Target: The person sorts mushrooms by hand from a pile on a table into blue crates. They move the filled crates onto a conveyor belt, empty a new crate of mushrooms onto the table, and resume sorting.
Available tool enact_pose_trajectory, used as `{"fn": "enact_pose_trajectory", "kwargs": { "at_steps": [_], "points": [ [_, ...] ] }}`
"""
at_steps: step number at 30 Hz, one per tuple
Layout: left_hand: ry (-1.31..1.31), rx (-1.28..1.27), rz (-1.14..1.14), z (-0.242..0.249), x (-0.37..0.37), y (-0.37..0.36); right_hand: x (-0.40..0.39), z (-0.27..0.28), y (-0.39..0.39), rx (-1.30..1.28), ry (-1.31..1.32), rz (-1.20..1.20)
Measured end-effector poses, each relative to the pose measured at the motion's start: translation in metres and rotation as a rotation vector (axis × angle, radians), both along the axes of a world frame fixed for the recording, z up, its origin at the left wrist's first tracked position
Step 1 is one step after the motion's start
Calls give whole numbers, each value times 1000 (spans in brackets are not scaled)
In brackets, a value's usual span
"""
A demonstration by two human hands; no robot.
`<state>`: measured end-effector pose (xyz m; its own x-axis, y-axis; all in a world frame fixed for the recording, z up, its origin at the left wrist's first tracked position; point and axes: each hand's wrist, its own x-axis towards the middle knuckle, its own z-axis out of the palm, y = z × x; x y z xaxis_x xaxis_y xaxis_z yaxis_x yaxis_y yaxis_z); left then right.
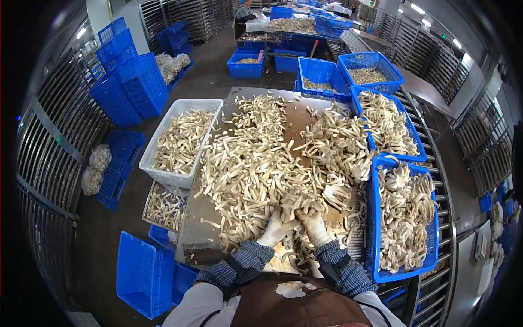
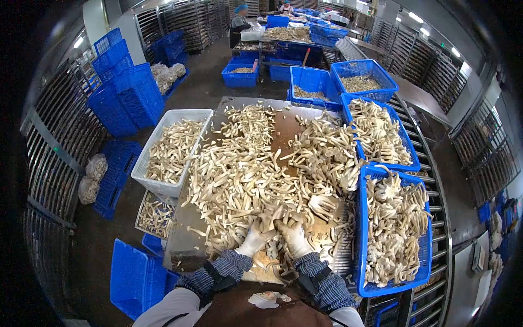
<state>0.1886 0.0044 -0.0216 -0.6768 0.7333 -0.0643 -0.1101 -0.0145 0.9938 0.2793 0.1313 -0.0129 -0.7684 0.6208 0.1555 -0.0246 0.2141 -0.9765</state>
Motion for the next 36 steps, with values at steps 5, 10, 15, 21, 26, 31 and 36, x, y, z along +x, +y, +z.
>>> {"fn": "enact_pose_trajectory", "kwargs": {
  "at_steps": [5, 10, 15, 21, 26, 31, 36],
  "points": [
    [-635, 67, 60, 8, -13, -9, 8, 11, 17, -249, -324, 109],
    [-760, -162, -9, 43, -11, -19, 8, 10, 25, 1023, -471, 327],
    [-723, 109, 156, -11, -13, -26, 15, 18, 22, 307, -149, 286],
    [-975, 215, 130, 1, -6, -21, -3, 11, -12, -867, -21, -35],
    [-1076, 250, 185, -3, -13, -22, 12, 14, 1, -624, -92, 181],
    [-917, 161, 208, 10, -16, -16, 8, -7, 7, -6, -46, 259],
    [-846, 204, 293, 22, -41, -24, -14, -22, 25, -1119, -160, -382]
  ]
}}
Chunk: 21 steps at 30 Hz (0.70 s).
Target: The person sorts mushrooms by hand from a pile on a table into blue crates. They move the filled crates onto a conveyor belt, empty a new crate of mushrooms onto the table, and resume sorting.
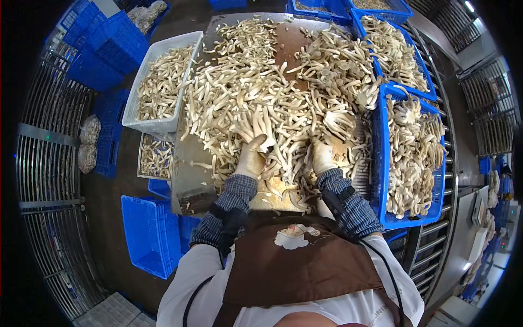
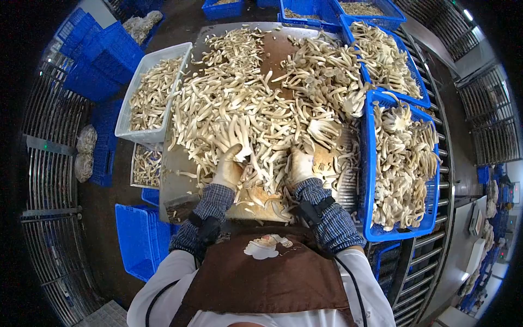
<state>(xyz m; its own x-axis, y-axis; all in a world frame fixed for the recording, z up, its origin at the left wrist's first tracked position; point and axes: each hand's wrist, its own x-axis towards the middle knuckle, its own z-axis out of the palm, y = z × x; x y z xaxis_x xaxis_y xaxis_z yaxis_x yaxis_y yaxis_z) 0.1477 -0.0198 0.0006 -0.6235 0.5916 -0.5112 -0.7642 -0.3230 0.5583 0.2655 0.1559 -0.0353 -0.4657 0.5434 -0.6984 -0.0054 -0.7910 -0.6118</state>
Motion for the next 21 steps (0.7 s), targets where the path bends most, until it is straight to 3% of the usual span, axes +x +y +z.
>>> {"fn": "enact_pose_trajectory", "kwargs": {
  "at_steps": [2, 3, 4, 5, 6, 7, 9, 10, 11, 12, 13, 15, 16, 17, 18, 19, 21],
  "points": [
    [-16, 41, -31, 7, -5, -2, -6, 26, -10, 451, 52, 117],
    [32, -17, -114, 8, -4, 0, -3, 30, -7, 477, 192, 360],
    [77, -76, -196, 8, -2, 2, -12, 41, -20, 581, 260, 361],
    [182, -69, -314, 1, 0, 3, -16, 66, -28, 657, 194, 442],
    [111, -59, -426, -12, -5, 0, -18, 85, -31, 733, 129, 522],
    [55, -49, -389, -11, -7, 2, -22, 81, -25, 826, 60, 618],
    [0, -40, -352, -10, -5, 5, -24, 71, -24, 849, 131, 582],
    [37, -105, -170, -3, 0, 7, -25, 64, -23, 873, 198, 551],
    [73, -168, 15, 1, 2, 8, -21, 46, -16, 1049, 165, 586],
    [-27, -42, 62, -17, -7, 1, -18, 28, -8, 1227, 123, 604],
    [-48, -118, -3, 2, -7, -3, -18, 30, -13, 1047, 157, 561],
    [-58, -233, -253, 21, -3, -8, -19, 17, -19, 1091, 196, 587],
    [-35, -272, -435, 21, 1, -10, -25, 5, -20, 1323, 209, 648],
    [96, -236, -326, 51, 12, -3, -22, 21, -23, 1557, 135, 705],
    [58, -316, -324, 37, 7, -4, -23, 39, -18, 1798, 182, 658],
    [8, -273, -231, 7, 0, -2, -26, 35, -21, 1489, 184, 591],
    [-65, -180, -127, -33, -13, -6, -23, 37, -18, 1510, 126, 564]
  ]
}}
